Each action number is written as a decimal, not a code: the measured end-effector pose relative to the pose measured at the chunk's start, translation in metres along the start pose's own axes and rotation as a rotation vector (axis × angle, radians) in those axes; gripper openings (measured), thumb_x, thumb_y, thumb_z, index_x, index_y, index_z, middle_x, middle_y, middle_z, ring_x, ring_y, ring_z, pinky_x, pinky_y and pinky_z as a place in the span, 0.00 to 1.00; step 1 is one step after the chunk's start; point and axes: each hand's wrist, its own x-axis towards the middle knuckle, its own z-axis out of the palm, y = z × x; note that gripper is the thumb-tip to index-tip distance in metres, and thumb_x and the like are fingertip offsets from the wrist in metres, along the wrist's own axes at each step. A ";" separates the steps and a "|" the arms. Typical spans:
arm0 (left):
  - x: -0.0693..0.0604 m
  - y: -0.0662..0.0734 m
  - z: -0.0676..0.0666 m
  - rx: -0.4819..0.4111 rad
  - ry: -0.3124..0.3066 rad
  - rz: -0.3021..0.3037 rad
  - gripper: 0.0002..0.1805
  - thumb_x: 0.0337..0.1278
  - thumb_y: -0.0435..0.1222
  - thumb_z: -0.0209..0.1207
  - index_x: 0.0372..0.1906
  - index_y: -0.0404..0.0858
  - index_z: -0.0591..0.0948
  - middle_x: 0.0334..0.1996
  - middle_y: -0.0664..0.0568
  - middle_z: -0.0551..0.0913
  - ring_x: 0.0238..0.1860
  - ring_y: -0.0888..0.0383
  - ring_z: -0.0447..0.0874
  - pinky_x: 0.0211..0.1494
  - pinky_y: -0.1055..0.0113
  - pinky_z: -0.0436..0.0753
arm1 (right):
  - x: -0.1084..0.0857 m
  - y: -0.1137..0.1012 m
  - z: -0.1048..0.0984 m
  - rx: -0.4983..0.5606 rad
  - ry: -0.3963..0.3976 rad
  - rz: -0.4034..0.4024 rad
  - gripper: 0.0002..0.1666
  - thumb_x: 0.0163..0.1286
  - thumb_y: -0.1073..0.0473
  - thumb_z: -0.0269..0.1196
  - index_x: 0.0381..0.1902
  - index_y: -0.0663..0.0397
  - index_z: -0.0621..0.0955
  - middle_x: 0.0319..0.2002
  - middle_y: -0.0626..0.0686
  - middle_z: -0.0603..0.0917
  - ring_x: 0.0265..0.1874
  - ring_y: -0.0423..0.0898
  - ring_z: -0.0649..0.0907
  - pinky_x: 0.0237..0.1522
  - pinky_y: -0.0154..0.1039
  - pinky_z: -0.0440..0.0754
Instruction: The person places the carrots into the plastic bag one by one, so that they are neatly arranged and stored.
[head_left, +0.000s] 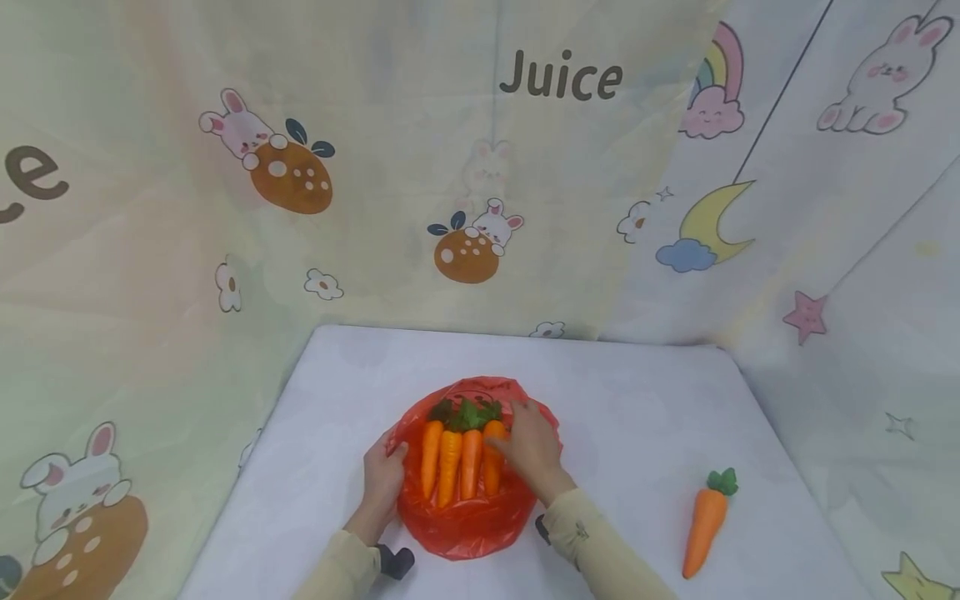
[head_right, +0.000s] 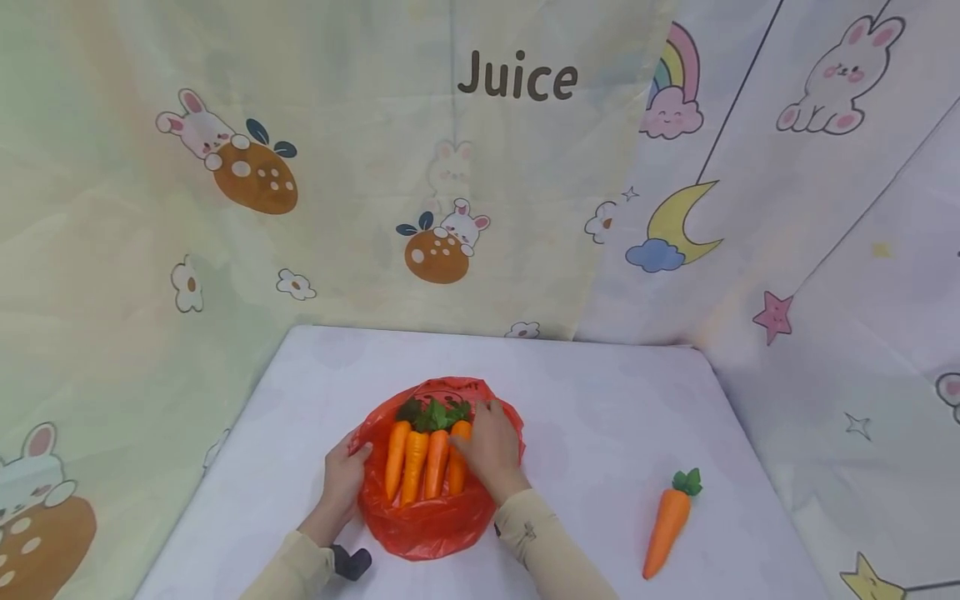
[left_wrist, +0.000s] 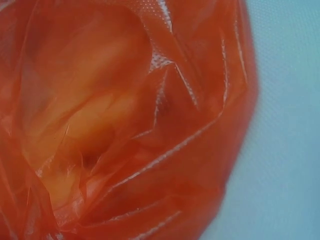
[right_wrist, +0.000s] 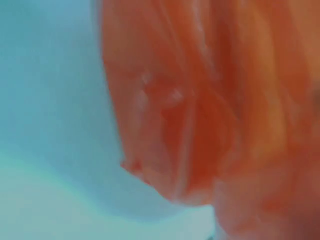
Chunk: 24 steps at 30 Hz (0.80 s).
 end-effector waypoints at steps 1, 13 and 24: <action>0.000 0.000 -0.001 -0.003 -0.001 0.000 0.25 0.77 0.40 0.53 0.74 0.46 0.69 0.66 0.50 0.76 0.64 0.46 0.76 0.64 0.52 0.76 | 0.000 -0.002 -0.003 -0.020 0.023 -0.022 0.50 0.56 0.43 0.78 0.71 0.58 0.72 0.64 0.61 0.75 0.57 0.57 0.79 0.56 0.57 0.81; -0.001 0.001 -0.001 0.003 -0.017 0.014 0.26 0.77 0.41 0.52 0.75 0.44 0.68 0.67 0.47 0.75 0.65 0.43 0.74 0.65 0.50 0.75 | -0.010 0.011 -0.064 -0.085 0.242 -0.060 0.61 0.55 0.42 0.78 0.78 0.57 0.61 0.71 0.64 0.67 0.60 0.62 0.77 0.53 0.58 0.82; 0.000 0.003 -0.002 -0.010 -0.020 0.010 0.25 0.77 0.40 0.53 0.74 0.44 0.69 0.66 0.48 0.76 0.64 0.45 0.75 0.65 0.51 0.75 | -0.019 0.095 -0.112 -0.056 0.354 0.141 0.64 0.56 0.46 0.77 0.78 0.64 0.54 0.71 0.72 0.61 0.63 0.71 0.70 0.57 0.67 0.75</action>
